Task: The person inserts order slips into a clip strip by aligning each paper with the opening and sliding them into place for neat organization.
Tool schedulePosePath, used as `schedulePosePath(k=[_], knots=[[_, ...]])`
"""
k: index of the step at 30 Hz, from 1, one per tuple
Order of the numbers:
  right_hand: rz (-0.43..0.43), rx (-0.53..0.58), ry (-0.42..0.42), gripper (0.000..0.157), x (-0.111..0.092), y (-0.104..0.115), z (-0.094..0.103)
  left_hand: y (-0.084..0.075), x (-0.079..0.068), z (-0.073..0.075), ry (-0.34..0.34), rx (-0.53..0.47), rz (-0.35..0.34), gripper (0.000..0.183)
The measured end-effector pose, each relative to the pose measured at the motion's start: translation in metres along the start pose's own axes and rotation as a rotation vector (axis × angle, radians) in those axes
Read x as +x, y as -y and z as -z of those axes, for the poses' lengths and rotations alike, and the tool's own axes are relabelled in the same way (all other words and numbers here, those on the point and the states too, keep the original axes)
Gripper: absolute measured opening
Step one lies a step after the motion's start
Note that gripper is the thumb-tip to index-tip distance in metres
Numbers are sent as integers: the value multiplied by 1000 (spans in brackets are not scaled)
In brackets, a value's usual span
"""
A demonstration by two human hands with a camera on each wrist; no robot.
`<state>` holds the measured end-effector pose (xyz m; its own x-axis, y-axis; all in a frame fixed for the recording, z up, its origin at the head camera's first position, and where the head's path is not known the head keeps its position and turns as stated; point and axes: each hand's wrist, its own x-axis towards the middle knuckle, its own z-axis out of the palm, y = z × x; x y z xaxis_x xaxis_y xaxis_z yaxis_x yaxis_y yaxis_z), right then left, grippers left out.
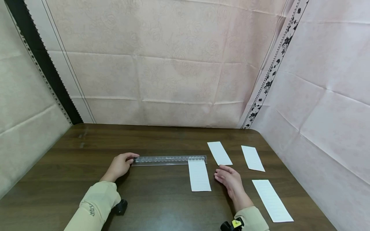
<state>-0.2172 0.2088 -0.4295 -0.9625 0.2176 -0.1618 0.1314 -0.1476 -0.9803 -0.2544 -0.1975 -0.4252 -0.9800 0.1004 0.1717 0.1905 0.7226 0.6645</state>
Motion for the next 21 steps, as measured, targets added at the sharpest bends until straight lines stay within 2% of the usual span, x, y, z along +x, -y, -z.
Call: schedulePosePath(k=[12, 15, 21], knots=[[71, 60, -127, 46, 9, 2, -3, -1, 0, 0, 1, 4, 4, 27], [113, 3, -177, 46, 10, 3, -4, 0, 0, 0, 2, 4, 5, 27], [171, -182, -295, 46, 15, 0, -7, -1, 0, 0, 8, -2, 8, 28]])
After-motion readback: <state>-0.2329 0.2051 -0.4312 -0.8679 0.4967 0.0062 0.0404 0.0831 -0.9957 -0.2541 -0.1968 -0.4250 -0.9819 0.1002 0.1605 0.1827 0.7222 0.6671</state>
